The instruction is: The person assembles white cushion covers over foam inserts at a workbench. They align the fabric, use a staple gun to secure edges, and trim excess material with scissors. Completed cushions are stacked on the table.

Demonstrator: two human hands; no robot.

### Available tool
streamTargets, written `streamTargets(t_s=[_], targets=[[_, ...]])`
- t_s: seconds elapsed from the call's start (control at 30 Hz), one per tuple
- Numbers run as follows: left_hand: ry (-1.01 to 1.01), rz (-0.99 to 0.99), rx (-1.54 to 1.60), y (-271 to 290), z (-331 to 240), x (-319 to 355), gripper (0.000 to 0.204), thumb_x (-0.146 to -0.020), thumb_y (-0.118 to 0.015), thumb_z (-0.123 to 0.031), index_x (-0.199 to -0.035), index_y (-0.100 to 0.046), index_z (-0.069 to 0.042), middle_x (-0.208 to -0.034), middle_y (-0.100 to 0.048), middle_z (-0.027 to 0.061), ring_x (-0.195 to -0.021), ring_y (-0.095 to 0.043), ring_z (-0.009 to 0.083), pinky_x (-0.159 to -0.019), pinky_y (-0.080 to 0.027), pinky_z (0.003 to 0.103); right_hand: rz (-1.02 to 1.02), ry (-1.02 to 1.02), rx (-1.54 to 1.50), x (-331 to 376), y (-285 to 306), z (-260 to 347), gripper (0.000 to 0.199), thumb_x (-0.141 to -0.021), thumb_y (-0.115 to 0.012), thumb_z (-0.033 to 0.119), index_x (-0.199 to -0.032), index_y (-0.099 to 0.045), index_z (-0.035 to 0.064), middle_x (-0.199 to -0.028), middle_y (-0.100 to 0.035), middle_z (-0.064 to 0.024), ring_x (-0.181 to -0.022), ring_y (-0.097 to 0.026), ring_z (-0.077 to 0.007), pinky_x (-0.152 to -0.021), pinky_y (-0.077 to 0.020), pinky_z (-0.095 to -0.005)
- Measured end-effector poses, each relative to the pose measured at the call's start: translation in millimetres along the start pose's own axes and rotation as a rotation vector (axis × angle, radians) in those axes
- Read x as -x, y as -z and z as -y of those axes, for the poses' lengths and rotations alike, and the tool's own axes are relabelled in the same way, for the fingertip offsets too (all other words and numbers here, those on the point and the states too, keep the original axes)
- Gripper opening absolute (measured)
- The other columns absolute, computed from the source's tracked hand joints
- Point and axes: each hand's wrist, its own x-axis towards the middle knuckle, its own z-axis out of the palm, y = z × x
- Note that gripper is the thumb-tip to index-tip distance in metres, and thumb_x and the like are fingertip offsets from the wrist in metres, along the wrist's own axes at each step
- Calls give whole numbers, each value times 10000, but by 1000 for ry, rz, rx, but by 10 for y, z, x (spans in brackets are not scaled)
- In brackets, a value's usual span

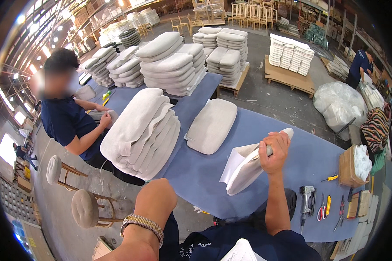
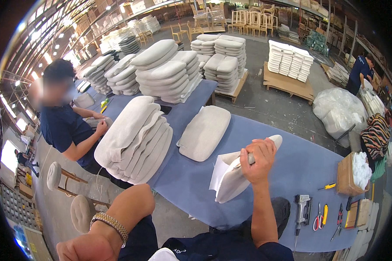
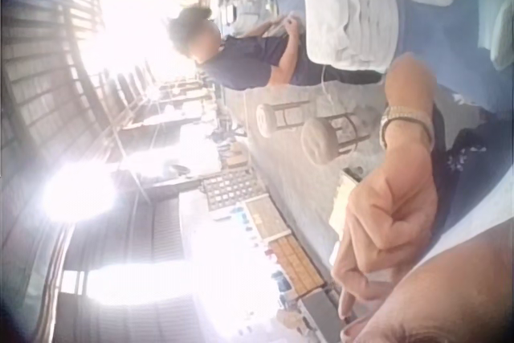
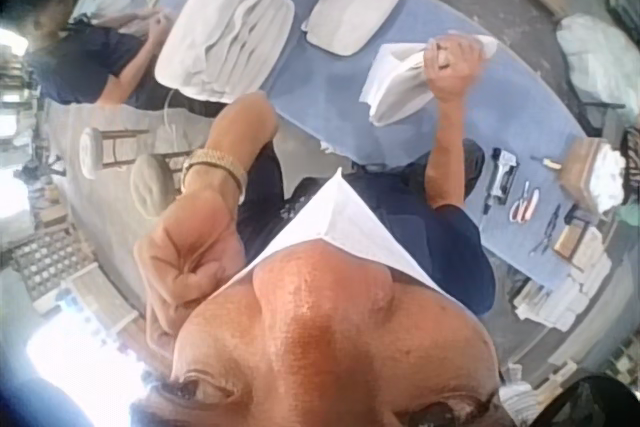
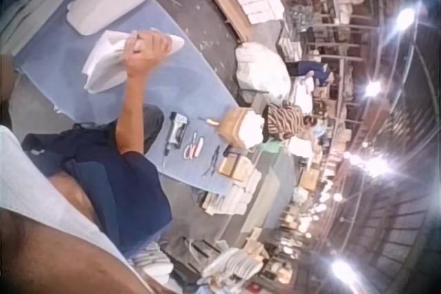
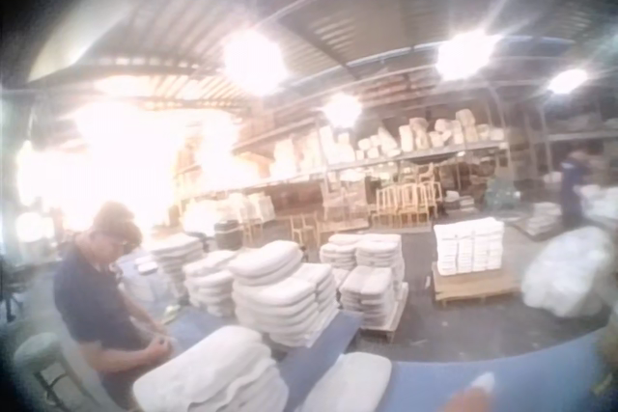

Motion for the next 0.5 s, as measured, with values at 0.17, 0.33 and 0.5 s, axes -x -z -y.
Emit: streamTargets(t_s=[0.17,0.33,0.5], targets=[[-50,-49,45,-102,46,56,299,-813,-638,146,-1041,-633,-49,-767,-541,-100,-618,-517,-7,-484,-405,169,58,50,-20,13,24,86,116,-763,-750,129,-793,-638,125,-840,-656,-29,-959,-646,-270,-1040,-394,-495],[-188,-16,10,-172,61,78,264,-839,-627,136,-1034,-648,-41,-918,-597,-90,-732,-591,-2,-556,-471,179,84,84,-60,120,-3,229,122,-755,-753,144,-779,-634,130,-845,-653,-29,-960,-642,-258,-1041,-388,-488],[-95,-5,-20,-333,56,66,226,-859,-625,116,-1018,-654,-42,-992,-618,-68,-837,-658,48,-625,-511,200,56,86,-61,134,62,296,126,-744,-756,146,-757,-631,142,-840,-648,-18,-960,-641,-244,-1052,-382,-471]])
